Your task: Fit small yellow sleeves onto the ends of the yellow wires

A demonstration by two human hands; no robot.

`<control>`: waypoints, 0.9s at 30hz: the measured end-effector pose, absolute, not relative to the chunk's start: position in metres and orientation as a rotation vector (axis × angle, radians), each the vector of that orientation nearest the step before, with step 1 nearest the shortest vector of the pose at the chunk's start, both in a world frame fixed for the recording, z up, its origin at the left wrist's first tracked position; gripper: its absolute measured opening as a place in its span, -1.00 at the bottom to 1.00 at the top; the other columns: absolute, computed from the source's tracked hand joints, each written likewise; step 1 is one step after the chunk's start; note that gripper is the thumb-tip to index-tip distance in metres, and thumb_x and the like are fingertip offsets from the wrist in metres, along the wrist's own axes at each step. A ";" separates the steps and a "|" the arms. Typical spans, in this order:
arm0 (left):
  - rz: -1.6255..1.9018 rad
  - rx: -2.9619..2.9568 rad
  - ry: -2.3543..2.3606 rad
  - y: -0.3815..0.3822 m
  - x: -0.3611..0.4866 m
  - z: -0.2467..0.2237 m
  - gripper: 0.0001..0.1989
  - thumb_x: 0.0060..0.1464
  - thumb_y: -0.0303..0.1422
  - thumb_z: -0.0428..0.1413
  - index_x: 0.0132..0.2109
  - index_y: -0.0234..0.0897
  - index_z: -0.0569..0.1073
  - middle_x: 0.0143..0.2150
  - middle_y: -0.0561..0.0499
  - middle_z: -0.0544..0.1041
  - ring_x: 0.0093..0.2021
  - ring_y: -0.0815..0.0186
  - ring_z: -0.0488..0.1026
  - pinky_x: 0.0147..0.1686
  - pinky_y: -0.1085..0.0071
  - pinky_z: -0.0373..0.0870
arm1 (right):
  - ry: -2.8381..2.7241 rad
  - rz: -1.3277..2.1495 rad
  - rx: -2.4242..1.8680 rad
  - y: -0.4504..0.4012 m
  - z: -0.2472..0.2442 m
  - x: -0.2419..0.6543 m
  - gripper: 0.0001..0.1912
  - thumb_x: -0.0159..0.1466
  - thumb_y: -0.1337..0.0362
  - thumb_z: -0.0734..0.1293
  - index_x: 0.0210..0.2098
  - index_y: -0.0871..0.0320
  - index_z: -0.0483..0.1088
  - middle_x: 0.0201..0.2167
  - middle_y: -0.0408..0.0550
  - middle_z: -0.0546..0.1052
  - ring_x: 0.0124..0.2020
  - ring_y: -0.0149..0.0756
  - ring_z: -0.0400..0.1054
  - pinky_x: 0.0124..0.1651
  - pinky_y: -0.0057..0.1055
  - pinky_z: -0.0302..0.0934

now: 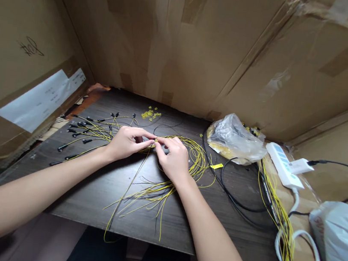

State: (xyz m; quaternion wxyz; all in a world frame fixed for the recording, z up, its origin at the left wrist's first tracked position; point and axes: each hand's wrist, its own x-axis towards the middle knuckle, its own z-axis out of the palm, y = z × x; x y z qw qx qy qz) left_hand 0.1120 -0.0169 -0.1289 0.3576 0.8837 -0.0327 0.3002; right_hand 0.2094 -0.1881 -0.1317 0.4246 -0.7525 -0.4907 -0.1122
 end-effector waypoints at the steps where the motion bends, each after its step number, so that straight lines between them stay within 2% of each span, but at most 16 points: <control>1: 0.783 2.279 -0.089 -0.017 0.112 -0.129 -0.86 0.19 -0.35 0.24 -0.15 -0.27 0.68 -0.35 -0.01 0.67 -0.53 0.44 0.46 -0.48 0.51 0.37 | -1.233 -0.282 -1.879 -0.188 -0.132 0.210 -0.84 0.34 0.26 0.37 -0.19 0.12 0.62 -0.33 -0.04 0.65 -0.36 -0.24 0.44 -0.25 -0.30 0.34; 14: 0.831 2.245 -0.177 -0.016 0.113 -0.130 -0.85 0.21 -0.40 0.22 -0.12 -0.28 0.68 -0.38 0.01 0.64 -0.54 0.46 0.37 -0.51 0.51 0.26 | -1.262 -0.279 -1.871 -0.188 -0.131 0.210 -0.81 0.37 0.27 0.32 -0.16 0.13 0.60 -0.33 -0.03 0.63 -0.33 -0.22 0.43 -0.20 -0.29 0.34; 27: 0.816 2.267 -0.143 -0.016 0.111 -0.130 -0.86 0.21 -0.39 0.23 -0.12 -0.27 0.68 -0.37 0.04 0.64 -0.54 0.47 0.38 -0.49 0.52 0.28 | -1.287 -0.307 -1.849 -0.187 -0.131 0.210 -0.82 0.39 0.28 0.30 -0.18 0.14 0.57 -0.33 -0.03 0.62 -0.30 -0.22 0.44 -0.17 -0.30 0.34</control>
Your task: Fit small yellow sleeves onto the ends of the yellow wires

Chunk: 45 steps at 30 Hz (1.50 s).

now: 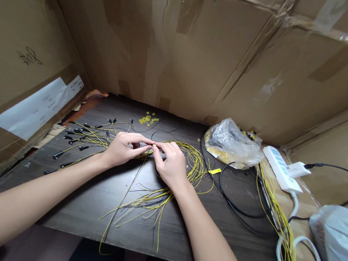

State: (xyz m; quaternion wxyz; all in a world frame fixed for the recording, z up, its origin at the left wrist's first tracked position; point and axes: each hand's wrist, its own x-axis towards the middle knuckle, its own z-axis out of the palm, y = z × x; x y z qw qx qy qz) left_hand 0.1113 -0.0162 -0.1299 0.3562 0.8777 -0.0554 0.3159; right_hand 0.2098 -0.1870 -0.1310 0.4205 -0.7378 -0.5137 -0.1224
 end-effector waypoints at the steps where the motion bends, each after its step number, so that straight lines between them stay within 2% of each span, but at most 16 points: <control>1: 0.806 2.272 -0.129 -0.017 0.111 -0.129 -0.86 0.21 -0.39 0.23 -0.13 -0.27 0.67 -0.36 0.04 0.65 -0.54 0.47 0.39 -0.49 0.52 0.29 | -1.282 -0.300 -1.854 -0.187 -0.130 0.210 -0.81 0.39 0.27 0.30 -0.17 0.14 0.57 -0.32 -0.03 0.62 -0.29 -0.22 0.44 -0.17 -0.30 0.34; 6: 0.801 2.298 -0.105 -0.018 0.110 -0.128 -0.87 0.20 -0.39 0.24 -0.14 -0.26 0.67 -0.34 0.03 0.66 -0.54 0.47 0.43 -0.47 0.53 0.33 | -1.266 -0.256 -1.897 -0.188 -0.130 0.210 -0.81 0.40 0.27 0.28 -0.15 0.15 0.54 -0.27 -0.01 0.61 -0.24 -0.20 0.44 -0.16 -0.29 0.33; 15: 0.790 2.296 -0.074 -0.019 0.111 -0.128 -0.88 0.18 -0.40 0.24 -0.15 -0.27 0.67 -0.31 0.03 0.68 -0.53 0.47 0.47 -0.46 0.54 0.38 | -1.272 -0.306 -1.861 -0.187 -0.134 0.210 -0.86 0.37 0.30 0.34 -0.20 0.15 0.57 -0.32 -0.03 0.62 -0.30 -0.21 0.44 -0.18 -0.29 0.33; 25: 0.772 2.278 -0.009 -0.020 0.111 -0.130 -0.90 0.15 -0.39 0.27 -0.20 -0.27 0.68 -0.37 0.04 0.67 -0.57 0.45 0.45 -0.48 0.52 0.38 | -1.241 -0.344 -1.862 -0.187 -0.134 0.210 -0.91 0.31 0.32 0.40 -0.25 0.10 0.59 -0.32 -0.08 0.64 -0.32 -0.21 0.45 -0.18 -0.28 0.36; 37: 0.802 2.281 -0.130 -0.016 0.112 -0.132 -0.84 0.22 -0.40 0.22 -0.09 -0.26 0.67 -0.34 0.02 0.66 -0.52 0.45 0.42 -0.47 0.51 0.31 | -1.277 -0.308 -1.873 -0.187 -0.134 0.211 -0.83 0.39 0.29 0.32 -0.18 0.14 0.58 -0.31 -0.04 0.63 -0.29 -0.20 0.43 -0.19 -0.29 0.30; 45: 0.833 2.257 -0.171 -0.016 0.113 -0.133 -0.85 0.23 -0.41 0.21 -0.11 -0.27 0.67 -0.35 0.02 0.65 -0.52 0.46 0.41 -0.48 0.51 0.30 | -1.326 -0.248 -1.919 -0.187 -0.132 0.211 -0.75 0.46 0.27 0.22 -0.21 0.15 0.53 -0.31 -0.02 0.61 -0.26 -0.20 0.41 -0.15 -0.30 0.25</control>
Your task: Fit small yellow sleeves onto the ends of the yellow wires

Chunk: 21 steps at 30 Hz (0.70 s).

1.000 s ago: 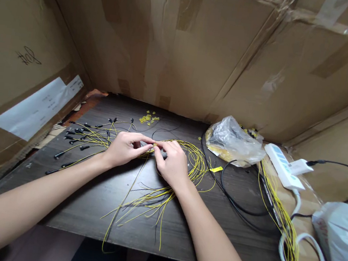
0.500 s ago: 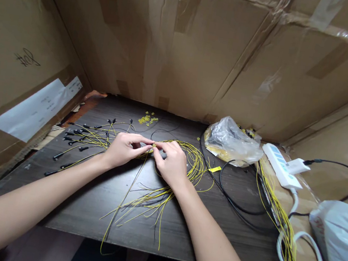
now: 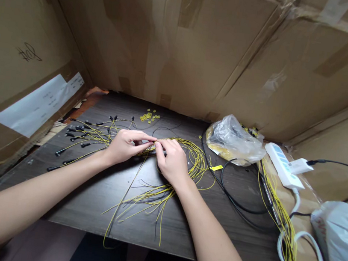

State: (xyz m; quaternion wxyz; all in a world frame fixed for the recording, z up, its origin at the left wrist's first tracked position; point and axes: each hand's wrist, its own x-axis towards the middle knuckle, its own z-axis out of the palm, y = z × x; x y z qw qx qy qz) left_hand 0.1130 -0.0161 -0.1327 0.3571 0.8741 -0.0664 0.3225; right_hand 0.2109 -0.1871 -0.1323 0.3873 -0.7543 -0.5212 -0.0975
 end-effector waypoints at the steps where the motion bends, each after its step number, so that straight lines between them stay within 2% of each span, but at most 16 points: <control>1: 0.833 2.254 -0.171 -0.016 0.113 -0.132 -0.85 0.23 -0.41 0.21 -0.11 -0.27 0.67 -0.36 0.03 0.64 -0.51 0.46 0.41 -0.48 0.52 0.31 | -1.325 -0.241 -1.919 -0.187 -0.132 0.211 -0.75 0.46 0.27 0.21 -0.21 0.15 0.52 -0.30 -0.02 0.61 -0.25 -0.19 0.42 -0.14 -0.30 0.25; 12: 0.754 2.283 -0.043 -0.019 0.111 -0.128 -0.87 0.20 -0.34 0.23 -0.16 -0.25 0.66 -0.33 0.02 0.67 -0.51 0.43 0.48 -0.43 0.51 0.40 | -1.270 -0.232 -1.895 -0.186 -0.131 0.208 -0.83 0.41 0.27 0.27 -0.22 0.14 0.51 -0.32 -0.03 0.59 -0.28 -0.22 0.42 -0.17 -0.31 0.29; 21: 0.778 2.278 -0.069 -0.018 0.111 -0.131 -0.85 0.19 -0.39 0.24 -0.11 -0.25 0.68 -0.30 0.01 0.68 -0.49 0.43 0.49 -0.43 0.51 0.40 | -1.257 -0.272 -1.875 -0.187 -0.132 0.210 -0.85 0.38 0.27 0.32 -0.20 0.14 0.54 -0.33 -0.04 0.60 -0.30 -0.23 0.43 -0.17 -0.30 0.32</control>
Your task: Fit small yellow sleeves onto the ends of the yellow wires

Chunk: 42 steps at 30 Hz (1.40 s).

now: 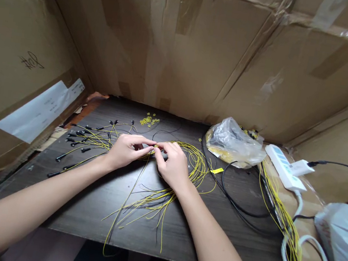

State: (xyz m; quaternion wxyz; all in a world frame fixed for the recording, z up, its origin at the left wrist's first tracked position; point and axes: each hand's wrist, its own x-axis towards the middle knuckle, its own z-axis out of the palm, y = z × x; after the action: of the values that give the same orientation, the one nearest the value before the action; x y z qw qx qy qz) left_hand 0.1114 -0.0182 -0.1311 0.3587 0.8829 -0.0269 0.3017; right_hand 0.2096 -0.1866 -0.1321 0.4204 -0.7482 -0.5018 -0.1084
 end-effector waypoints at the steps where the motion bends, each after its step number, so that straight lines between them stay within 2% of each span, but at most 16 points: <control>1: 0.785 2.277 -0.081 -0.018 0.111 -0.131 -0.85 0.20 -0.39 0.24 -0.11 -0.25 0.67 -0.30 0.00 0.68 -0.49 0.43 0.48 -0.43 0.51 0.40 | -1.252 -0.282 -1.874 -0.187 -0.132 0.210 -0.85 0.38 0.27 0.32 -0.20 0.14 0.55 -0.33 -0.04 0.60 -0.31 -0.23 0.42 -0.18 -0.30 0.33; 13: 0.763 2.271 -0.022 -0.019 0.112 -0.131 -0.84 0.20 -0.34 0.22 -0.13 -0.25 0.68 -0.29 -0.03 0.69 -0.50 0.40 0.51 -0.42 0.48 0.46 | -1.211 -0.325 -1.864 -0.186 -0.133 0.208 -0.87 0.33 0.28 0.37 -0.21 0.10 0.60 -0.30 -0.05 0.64 -0.31 -0.20 0.45 -0.19 -0.26 0.37; 28: 0.769 2.297 -0.063 -0.019 0.111 -0.127 -0.86 0.22 -0.36 0.21 -0.14 -0.25 0.66 -0.29 -0.01 0.68 -0.46 0.41 0.51 -0.38 0.48 0.45 | -1.200 -0.292 -1.891 -0.187 -0.130 0.208 -0.92 0.34 0.28 0.36 -0.24 0.10 0.53 -0.28 -0.07 0.62 -0.26 -0.21 0.45 -0.12 -0.27 0.33; 42: 0.721 2.286 -0.042 -0.021 0.110 -0.128 -0.87 0.19 -0.40 0.22 -0.14 -0.26 0.66 -0.31 0.01 0.68 -0.49 0.43 0.49 -0.42 0.50 0.41 | -1.212 -0.278 -1.884 -0.188 -0.129 0.208 -0.92 0.32 0.30 0.36 -0.26 0.09 0.54 -0.30 -0.06 0.63 -0.29 -0.20 0.44 -0.17 -0.27 0.32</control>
State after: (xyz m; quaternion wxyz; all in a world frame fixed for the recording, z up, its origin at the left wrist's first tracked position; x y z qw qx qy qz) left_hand 0.1103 -0.0206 -0.1278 0.3638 0.8882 -0.0165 0.2801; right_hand 0.2080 -0.1877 -0.1290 0.4280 -0.7543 -0.4853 -0.1113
